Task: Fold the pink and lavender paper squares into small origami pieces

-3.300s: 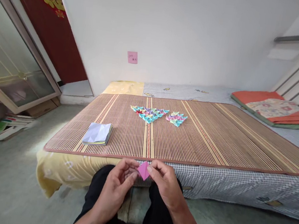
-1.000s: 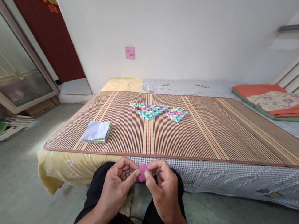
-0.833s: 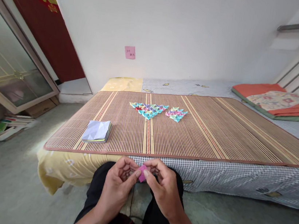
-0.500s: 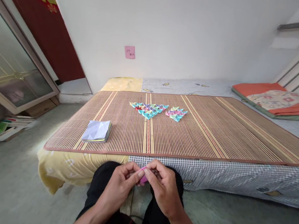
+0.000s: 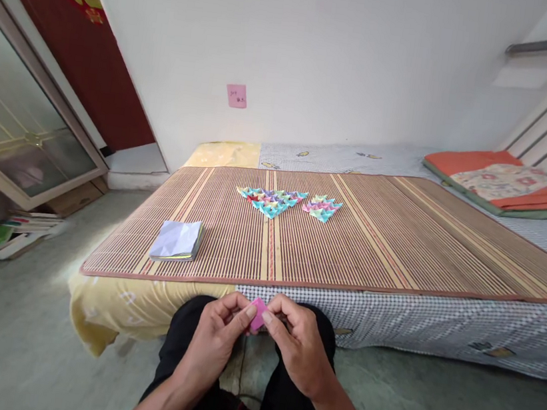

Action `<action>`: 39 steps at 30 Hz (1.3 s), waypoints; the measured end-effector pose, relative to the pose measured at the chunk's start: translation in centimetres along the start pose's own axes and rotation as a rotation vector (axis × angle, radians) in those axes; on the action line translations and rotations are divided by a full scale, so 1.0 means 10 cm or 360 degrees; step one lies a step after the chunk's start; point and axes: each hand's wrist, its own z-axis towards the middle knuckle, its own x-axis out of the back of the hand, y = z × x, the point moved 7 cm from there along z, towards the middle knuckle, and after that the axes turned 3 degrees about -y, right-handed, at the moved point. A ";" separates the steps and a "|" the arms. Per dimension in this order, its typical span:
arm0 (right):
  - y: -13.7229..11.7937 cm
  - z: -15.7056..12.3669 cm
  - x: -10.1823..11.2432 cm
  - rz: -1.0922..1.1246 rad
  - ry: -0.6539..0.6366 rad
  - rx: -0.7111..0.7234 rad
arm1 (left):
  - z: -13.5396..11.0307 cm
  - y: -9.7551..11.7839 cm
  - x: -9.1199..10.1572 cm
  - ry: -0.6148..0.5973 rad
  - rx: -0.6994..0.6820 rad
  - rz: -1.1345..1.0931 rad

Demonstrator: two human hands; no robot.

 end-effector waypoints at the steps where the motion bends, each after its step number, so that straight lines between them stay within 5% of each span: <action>1: 0.01 0.00 0.00 0.0010 -0.0015 -0.0009 | 0.00 0.01 0.00 -0.0007 -0.0003 0.0013; 6: 0.00 0.02 -0.03 0.0126 -0.0063 -0.0049 | -0.01 0.05 -0.02 -0.0060 -0.0040 0.0161; 14: 0.07 0.02 -0.04 0.0228 0.0132 -0.0003 | -0.03 0.05 -0.03 -0.0089 -0.0061 0.0324; 21: 0.12 0.01 -0.04 0.0170 0.0233 -0.0007 | 0.01 0.06 -0.04 -0.0035 -0.0012 0.0149; 31: 0.05 0.05 0.06 0.0041 -0.0093 -0.0085 | 0.01 0.00 -0.03 -0.0169 0.0115 0.0268; 39: 0.34 0.01 0.07 0.0745 -0.0011 -0.0289 | 0.03 0.01 -0.12 -0.0244 0.0111 -0.0209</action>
